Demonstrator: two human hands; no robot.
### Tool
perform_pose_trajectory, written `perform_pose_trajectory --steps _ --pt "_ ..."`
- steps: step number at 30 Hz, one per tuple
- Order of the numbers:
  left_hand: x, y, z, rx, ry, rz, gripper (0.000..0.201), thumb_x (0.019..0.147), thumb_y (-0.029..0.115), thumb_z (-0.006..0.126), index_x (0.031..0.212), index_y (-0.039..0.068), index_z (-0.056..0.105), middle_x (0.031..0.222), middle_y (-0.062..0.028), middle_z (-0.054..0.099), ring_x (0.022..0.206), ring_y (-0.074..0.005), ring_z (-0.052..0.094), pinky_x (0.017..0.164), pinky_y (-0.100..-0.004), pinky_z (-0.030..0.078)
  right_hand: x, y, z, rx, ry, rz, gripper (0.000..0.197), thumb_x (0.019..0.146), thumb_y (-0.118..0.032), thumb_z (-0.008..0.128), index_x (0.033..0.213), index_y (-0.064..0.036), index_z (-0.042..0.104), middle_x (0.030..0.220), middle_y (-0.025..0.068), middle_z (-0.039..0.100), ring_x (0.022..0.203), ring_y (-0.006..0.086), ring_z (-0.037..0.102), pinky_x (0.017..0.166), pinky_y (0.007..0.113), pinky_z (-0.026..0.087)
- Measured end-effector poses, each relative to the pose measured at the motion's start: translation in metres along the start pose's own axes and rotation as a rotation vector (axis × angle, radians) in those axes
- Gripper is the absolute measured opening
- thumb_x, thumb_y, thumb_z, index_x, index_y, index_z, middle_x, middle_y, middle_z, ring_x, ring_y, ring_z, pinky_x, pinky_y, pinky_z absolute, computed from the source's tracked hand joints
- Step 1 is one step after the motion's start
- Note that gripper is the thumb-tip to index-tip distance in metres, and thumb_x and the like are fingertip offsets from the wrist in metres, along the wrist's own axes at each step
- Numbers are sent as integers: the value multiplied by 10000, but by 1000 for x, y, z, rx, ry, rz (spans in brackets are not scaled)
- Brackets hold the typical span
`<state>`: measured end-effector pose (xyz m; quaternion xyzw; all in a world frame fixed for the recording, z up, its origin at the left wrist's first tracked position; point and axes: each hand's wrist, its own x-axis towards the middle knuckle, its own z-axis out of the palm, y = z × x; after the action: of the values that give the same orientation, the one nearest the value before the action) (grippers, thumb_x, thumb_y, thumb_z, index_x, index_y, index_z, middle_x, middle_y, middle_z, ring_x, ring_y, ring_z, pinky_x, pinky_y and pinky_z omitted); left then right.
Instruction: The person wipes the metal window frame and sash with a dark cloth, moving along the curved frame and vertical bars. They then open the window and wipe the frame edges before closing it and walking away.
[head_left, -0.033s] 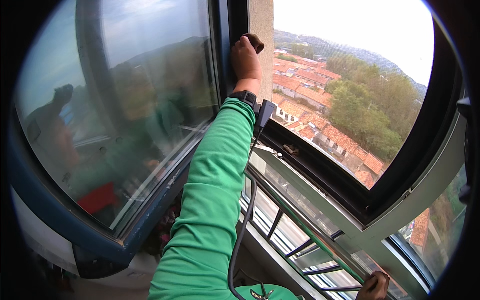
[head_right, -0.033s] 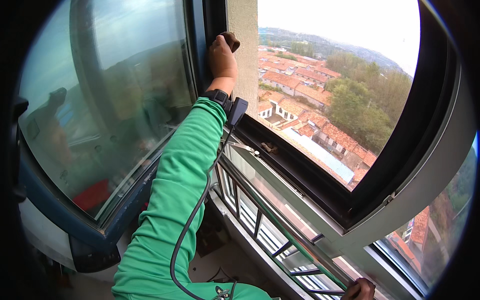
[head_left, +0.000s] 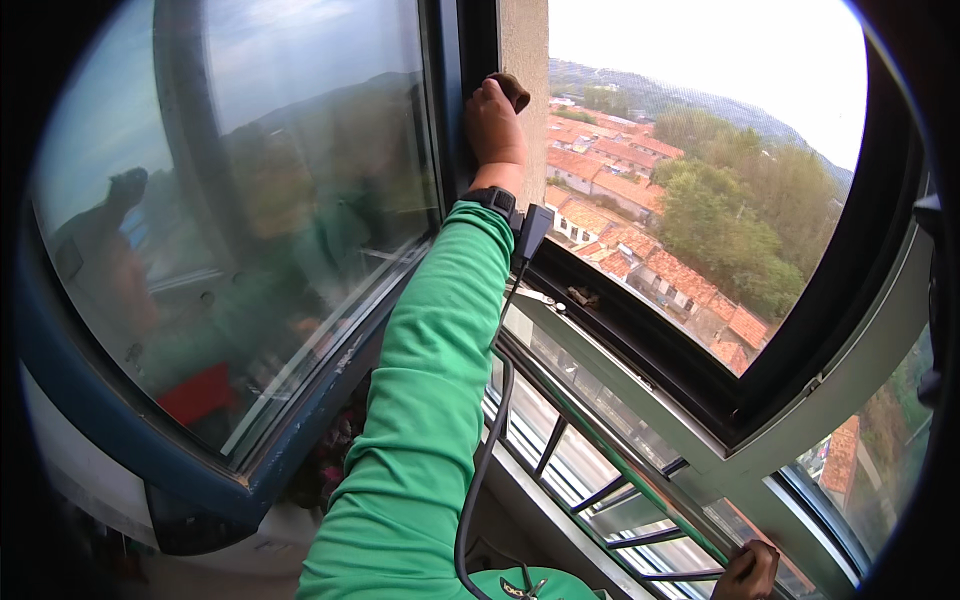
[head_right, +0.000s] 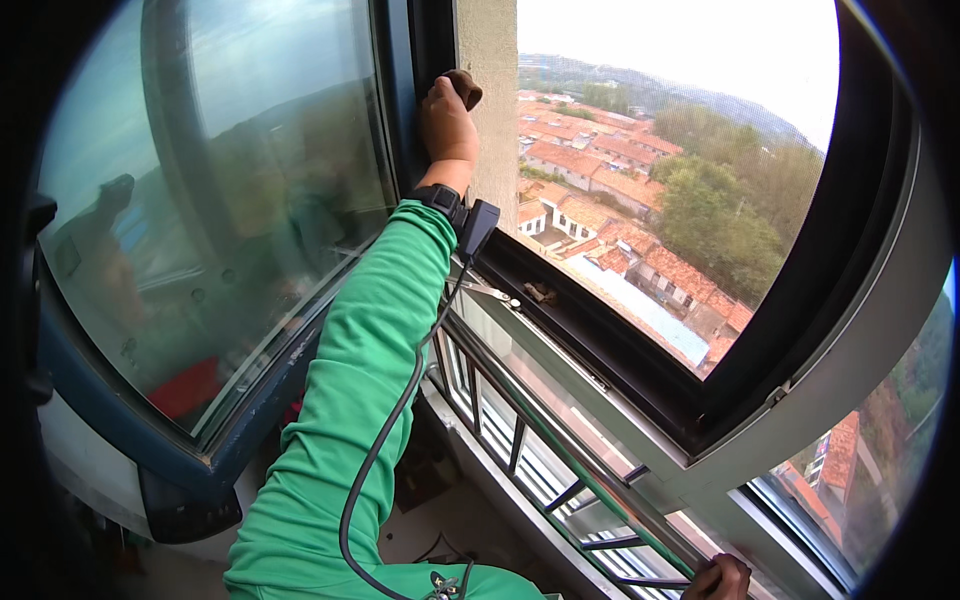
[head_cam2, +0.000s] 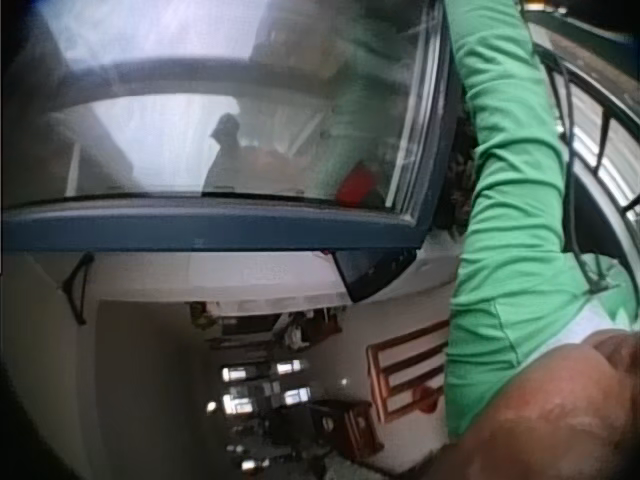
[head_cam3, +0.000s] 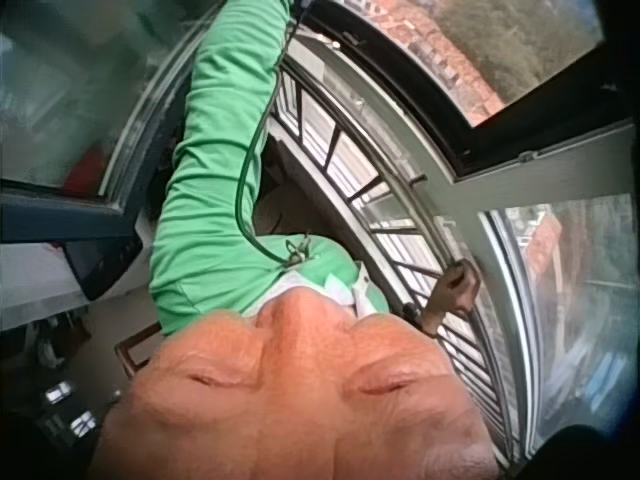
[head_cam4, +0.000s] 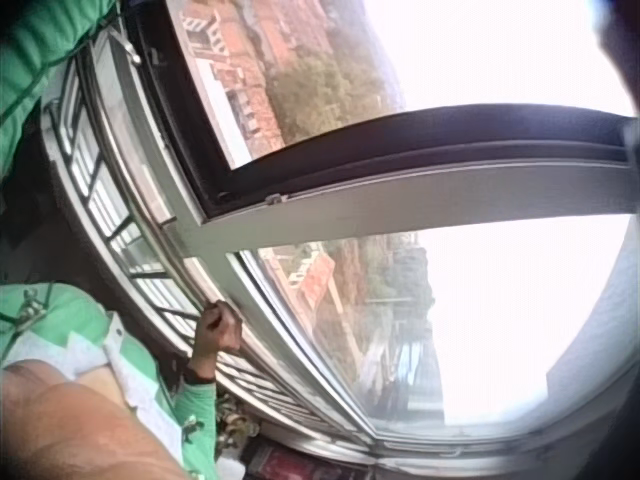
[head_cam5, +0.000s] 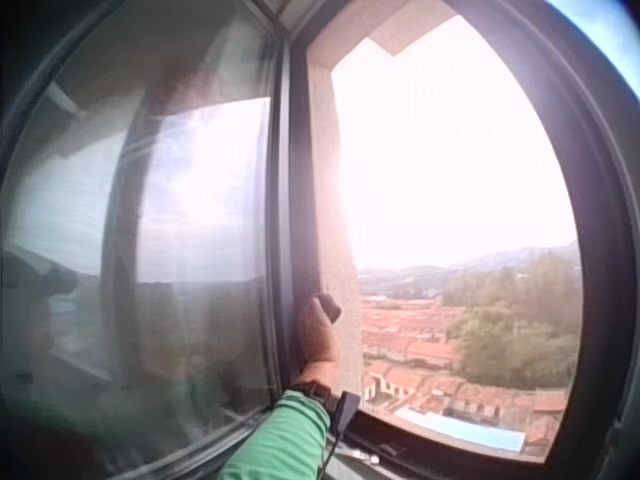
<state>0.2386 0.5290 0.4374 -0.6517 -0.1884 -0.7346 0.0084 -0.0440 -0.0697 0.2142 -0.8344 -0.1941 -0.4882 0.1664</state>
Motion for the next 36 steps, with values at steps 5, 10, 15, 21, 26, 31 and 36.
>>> perform_pose_trajectory --steps 5,10,15,21,26,31,36 --pt "-59 -7 -14 -279 -216 -333 162 1029 136 462 1065 25 574 1067 -219 664 981 -387 658 843 -450 551 0 0 -2 5 12 -5 157 1002 -146 622 911 -56 712 865 116 729 740 308 707 641 401 574" --pt "-101 -15 -39 -241 -419 -492 422 1096 290 246 1098 33 581 1157 -242 649 1074 -428 635 937 -469 509 -1 -1 -4 6 -11 3 146 993 -141 641 904 -45 705 865 112 727 727 298 700 628 395 565" --pt "-86 -13 -63 -268 -409 -369 133 987 76 460 1118 61 477 1138 -237 598 1026 -454 635 821 -506 536 -1 0 -4 50 -7 23 96 959 -58 638 883 -41 695 865 109 724 694 283 681 602 392 550" --pt "-22 1 -37 -218 -120 -12 136 975 -1 495 1095 64 485 1155 -183 512 994 -390 617 830 -446 556 -16 10 5 87 -38 104 71 924 -4 580 905 -25 645 811 128 641 664 282 623 591 393 497" --pt "-44 -14 -14 -100 -365 -241 164 1025 95 476 1182 137 455 1179 -158 534 1103 -363 598 860 -446 552 -26 24 13 91 -34 79 95 916 46 541 912 -6 620 786 129 603 630 260 588 558 373 469" --pt "-76 -26 -15 0 -361 -195 145 1035 122 455 1171 111 504 1181 -185 607 1073 -377 650 863 -461 573 -28 27 11 86 -63 87 81 937 34 545 937 -8 614 785 131 602 632 284 585 578 398 463" --pt "-102 -20 -34 6 -504 -423 170 1029 139 476 1141 31 542 1098 -223 701 986 -391 715 829 -449 604 -28 23 10 121 -72 156 142 893 55 565 967 -34 648 806 135 639 654 297 608 593 407 489"
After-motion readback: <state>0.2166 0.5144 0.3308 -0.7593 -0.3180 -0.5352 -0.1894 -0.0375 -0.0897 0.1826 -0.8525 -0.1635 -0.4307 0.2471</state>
